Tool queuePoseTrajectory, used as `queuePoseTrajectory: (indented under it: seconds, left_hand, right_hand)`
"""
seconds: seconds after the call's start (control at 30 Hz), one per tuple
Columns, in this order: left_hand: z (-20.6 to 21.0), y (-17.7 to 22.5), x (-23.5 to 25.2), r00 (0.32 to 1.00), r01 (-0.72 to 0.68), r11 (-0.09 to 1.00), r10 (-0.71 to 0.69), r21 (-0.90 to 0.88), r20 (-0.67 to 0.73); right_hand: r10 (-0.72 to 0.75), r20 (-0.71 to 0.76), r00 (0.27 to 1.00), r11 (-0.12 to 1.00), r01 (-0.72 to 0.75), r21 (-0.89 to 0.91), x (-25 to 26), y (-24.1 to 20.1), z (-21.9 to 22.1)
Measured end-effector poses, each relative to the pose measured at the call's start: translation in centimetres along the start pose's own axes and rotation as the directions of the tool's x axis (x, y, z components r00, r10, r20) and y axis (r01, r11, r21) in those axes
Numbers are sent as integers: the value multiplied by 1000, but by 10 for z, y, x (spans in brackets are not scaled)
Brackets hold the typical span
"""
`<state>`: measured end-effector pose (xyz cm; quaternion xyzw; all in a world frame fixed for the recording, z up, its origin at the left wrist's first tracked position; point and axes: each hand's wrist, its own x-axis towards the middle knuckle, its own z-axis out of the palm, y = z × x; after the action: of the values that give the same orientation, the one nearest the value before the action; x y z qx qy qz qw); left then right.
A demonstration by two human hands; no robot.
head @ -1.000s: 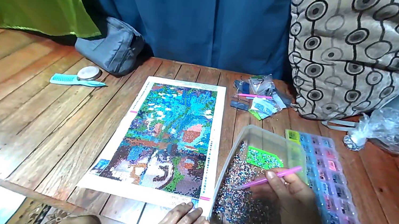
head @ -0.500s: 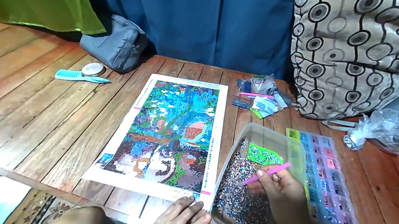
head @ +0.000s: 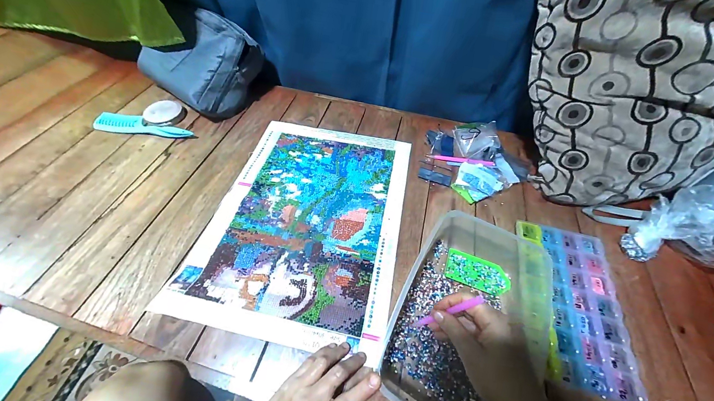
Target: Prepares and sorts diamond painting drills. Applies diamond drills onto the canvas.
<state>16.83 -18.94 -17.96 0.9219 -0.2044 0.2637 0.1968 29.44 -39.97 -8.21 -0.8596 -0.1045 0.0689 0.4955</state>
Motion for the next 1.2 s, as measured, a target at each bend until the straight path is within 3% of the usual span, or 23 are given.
queuePoseTrajectory:
  seconds: [0.2,0.37,0.47,0.63,0.73,0.83,0.9,1.0,1.2]
  left_hand:
    - [1,0,-1,1000,2,1000,-2,4,5]
    - [2,-1,-1,1000,-1,1000,1,7,-3]
    - [2,-1,-2,1000,-4,1000,4,11,-4]
    - [1,-1,-1,1000,-3,1000,3,13,-1]
    - [1,-2,-2,1000,-3,1000,3,16,-2]
    - [1,-2,-2,1000,-4,1000,4,18,0]
    - [1,-2,-2,1000,-3,1000,3,16,-2]
    - [0,-2,-1,1000,-4,1000,5,14,-6]
    - [0,-2,0,1000,-7,1000,7,31,-13]
  right_hand:
    - [-110,-160,981,991,97,-89,1,2,2]
    - [-94,-154,984,995,91,-27,0,-1,2]
    - [-46,-94,995,998,50,42,0,-2,2]
    - [-3,150,989,999,-4,43,-1,-1,0]
    - [34,87,996,999,-35,15,-2,-3,-2]
    - [50,59,997,994,-55,97,-2,-4,-3]
    - [32,172,985,985,-60,163,-3,-8,-3]
    - [1,297,955,997,-24,73,-2,-8,-3]
    - [-52,-103,993,997,46,-62,0,-6,1]
